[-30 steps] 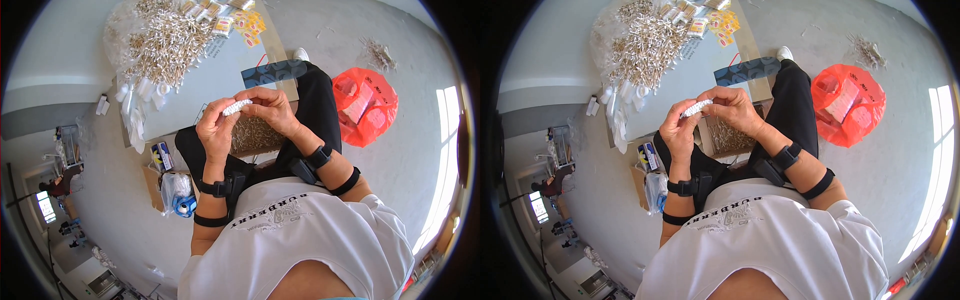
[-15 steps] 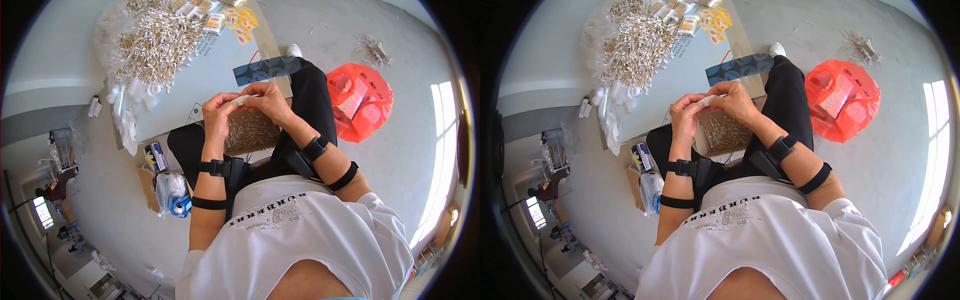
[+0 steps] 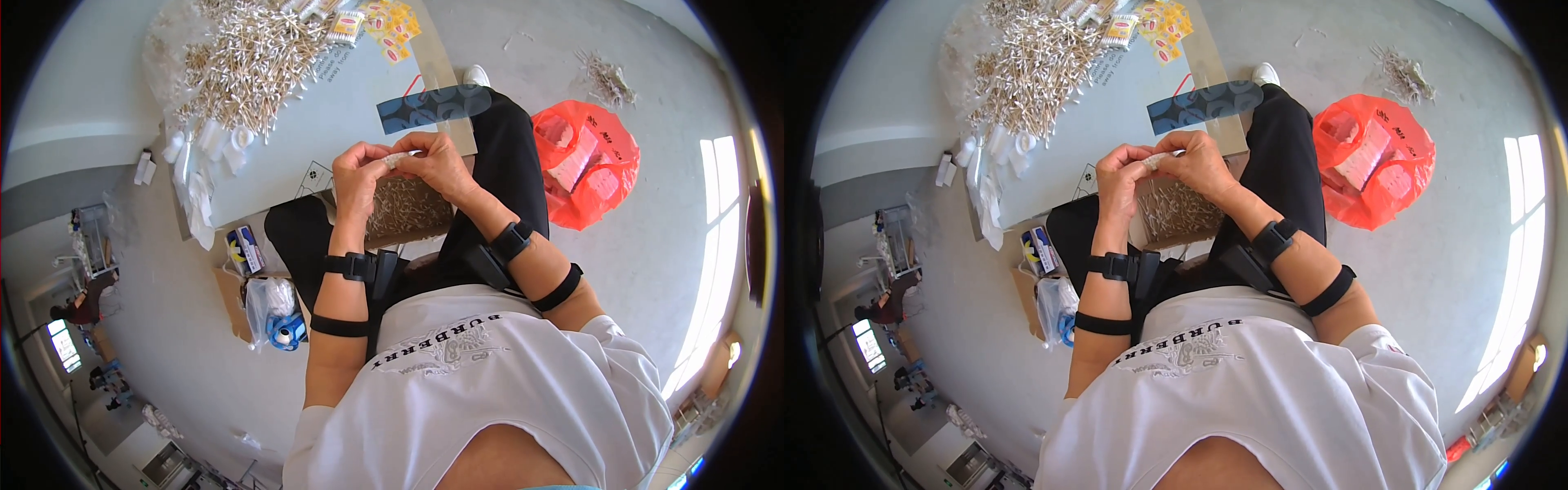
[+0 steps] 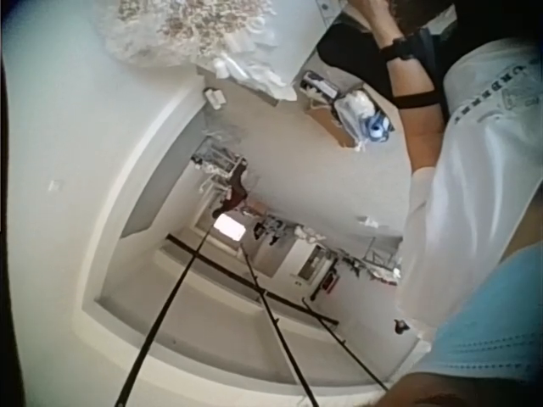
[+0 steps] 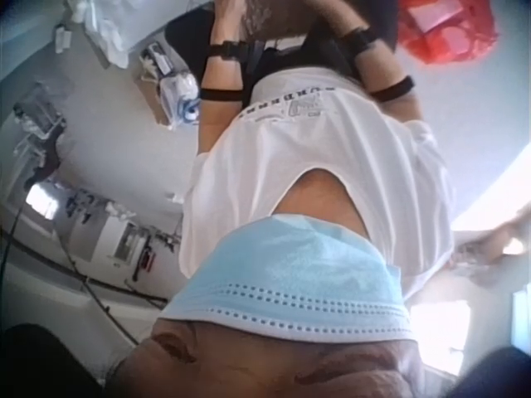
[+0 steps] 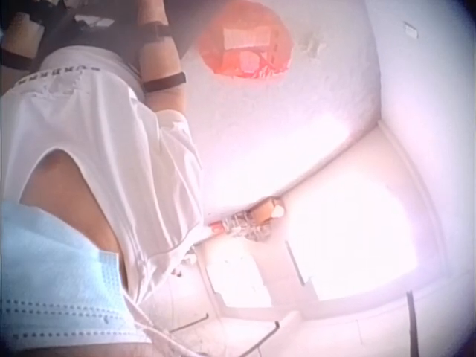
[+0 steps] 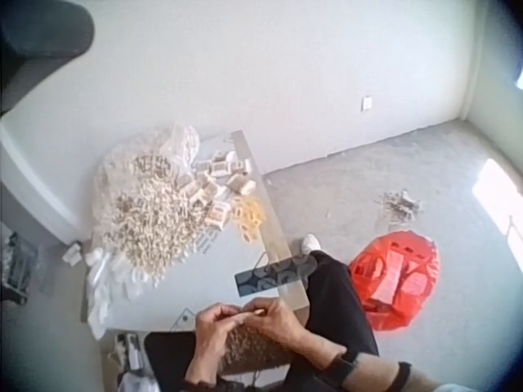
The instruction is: Manually sorting and packaging cotton swabs into clear plastic cases and labeling them.
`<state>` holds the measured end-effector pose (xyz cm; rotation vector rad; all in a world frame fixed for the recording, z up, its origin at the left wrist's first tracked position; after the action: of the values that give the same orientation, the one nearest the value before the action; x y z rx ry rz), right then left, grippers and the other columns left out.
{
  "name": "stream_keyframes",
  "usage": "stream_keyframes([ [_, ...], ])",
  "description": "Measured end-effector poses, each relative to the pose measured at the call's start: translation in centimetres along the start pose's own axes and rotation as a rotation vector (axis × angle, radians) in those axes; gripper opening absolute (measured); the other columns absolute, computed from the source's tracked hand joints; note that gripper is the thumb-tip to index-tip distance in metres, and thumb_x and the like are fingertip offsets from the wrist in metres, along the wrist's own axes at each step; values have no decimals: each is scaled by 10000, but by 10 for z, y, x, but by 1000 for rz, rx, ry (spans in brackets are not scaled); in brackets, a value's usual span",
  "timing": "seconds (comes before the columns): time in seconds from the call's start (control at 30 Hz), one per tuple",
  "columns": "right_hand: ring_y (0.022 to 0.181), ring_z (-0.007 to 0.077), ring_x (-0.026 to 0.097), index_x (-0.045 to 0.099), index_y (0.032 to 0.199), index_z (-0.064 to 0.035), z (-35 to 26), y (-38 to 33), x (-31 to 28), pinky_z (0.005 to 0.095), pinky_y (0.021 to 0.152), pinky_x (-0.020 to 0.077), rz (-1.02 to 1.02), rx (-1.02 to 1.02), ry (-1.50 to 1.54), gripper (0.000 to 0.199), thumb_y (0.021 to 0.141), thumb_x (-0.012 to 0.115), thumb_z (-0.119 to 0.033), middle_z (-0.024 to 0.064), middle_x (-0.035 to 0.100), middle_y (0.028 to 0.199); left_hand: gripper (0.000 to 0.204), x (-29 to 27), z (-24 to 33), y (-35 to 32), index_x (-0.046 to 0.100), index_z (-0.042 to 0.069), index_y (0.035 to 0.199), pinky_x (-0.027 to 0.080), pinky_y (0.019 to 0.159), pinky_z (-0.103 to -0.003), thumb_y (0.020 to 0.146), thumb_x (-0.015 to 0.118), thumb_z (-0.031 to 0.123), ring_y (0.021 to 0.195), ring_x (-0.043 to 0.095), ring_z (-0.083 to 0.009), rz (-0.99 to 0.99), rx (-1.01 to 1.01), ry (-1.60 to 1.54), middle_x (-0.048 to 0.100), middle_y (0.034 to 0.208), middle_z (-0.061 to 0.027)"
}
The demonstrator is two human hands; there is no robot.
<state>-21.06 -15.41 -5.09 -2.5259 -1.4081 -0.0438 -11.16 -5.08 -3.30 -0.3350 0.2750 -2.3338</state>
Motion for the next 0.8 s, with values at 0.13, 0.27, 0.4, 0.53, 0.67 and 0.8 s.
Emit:
stream_keyframes([
  [0.13, 662, 62, 583, 674, 897, 32, -2, -1, 2, 196, 590, 465, -5, 4, -31, 120, 785, 679, -13, 27, 654, 771, 55, -2, -2, 3, 616, -76, 765, 568, 646, -293, 733, 576, -96, 706, 632, -160, 20, 6, 26, 653, 803, -120],
  [0.27, 667, 76, 591, 685, 889, 22, 1, -1, 1, 218, 607, 479, 15, 2, 12, 138, 772, 698, -49, 28, 658, 760, 109, 0, -3, 3, 632, -49, 807, 560, 688, -287, 754, 548, -95, 735, 627, -151, -12, 61, 103, 662, 851, -103],
  [0.4, 654, 74, 589, 691, 895, 14, -1, -2, -3, 217, 597, 484, -1, 49, 160, 133, 788, 692, -66, 28, 656, 745, 99, -1, 1, -5, 644, -45, 861, 548, 730, -272, 785, 600, -91, 798, 636, -143, -76, 114, 111, 669, 896, -85],
  [0.53, 640, 67, 591, 691, 915, 15, 2, -1, -4, 202, 589, 487, -15, 45, 147, 121, 816, 656, -46, 30, 656, 742, 154, -5, -2, -11, 660, -33, 945, 523, 772, -242, 796, 682, -66, 859, 635, -121, -77, 252, 297, 677, 961, -72],
  [0.67, 637, 75, 611, 697, 917, 14, 3, -2, -5, 208, 584, 501, -13, 87, 235, 119, 838, 634, -50, 37, 664, 745, 180, -8, -3, -11, 668, -20, 978, 523, 781, -240, 802, 703, -41, 865, 631, -117, -69, 340, 433, 678, 999, -78],
  [0.8, 648, 65, 621, 698, 969, 10, 4, -1, -5, 190, 626, 513, -46, 84, 244, 140, 872, 628, -63, 43, 685, 782, 145, -9, -8, -9, 672, -20, 917, 521, 760, -247, 779, 707, -45, 827, 629, -115, -30, 268, 281, 683, 936, -54],
])
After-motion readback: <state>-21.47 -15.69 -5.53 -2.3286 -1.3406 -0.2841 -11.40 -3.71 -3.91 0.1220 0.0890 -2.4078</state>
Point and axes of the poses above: each hand's wrist, its own y-axis towards the middle knuckle, its own x-axis out of the palm, z = x × y, the point moved 4 cm from there along y, towards the middle knuckle
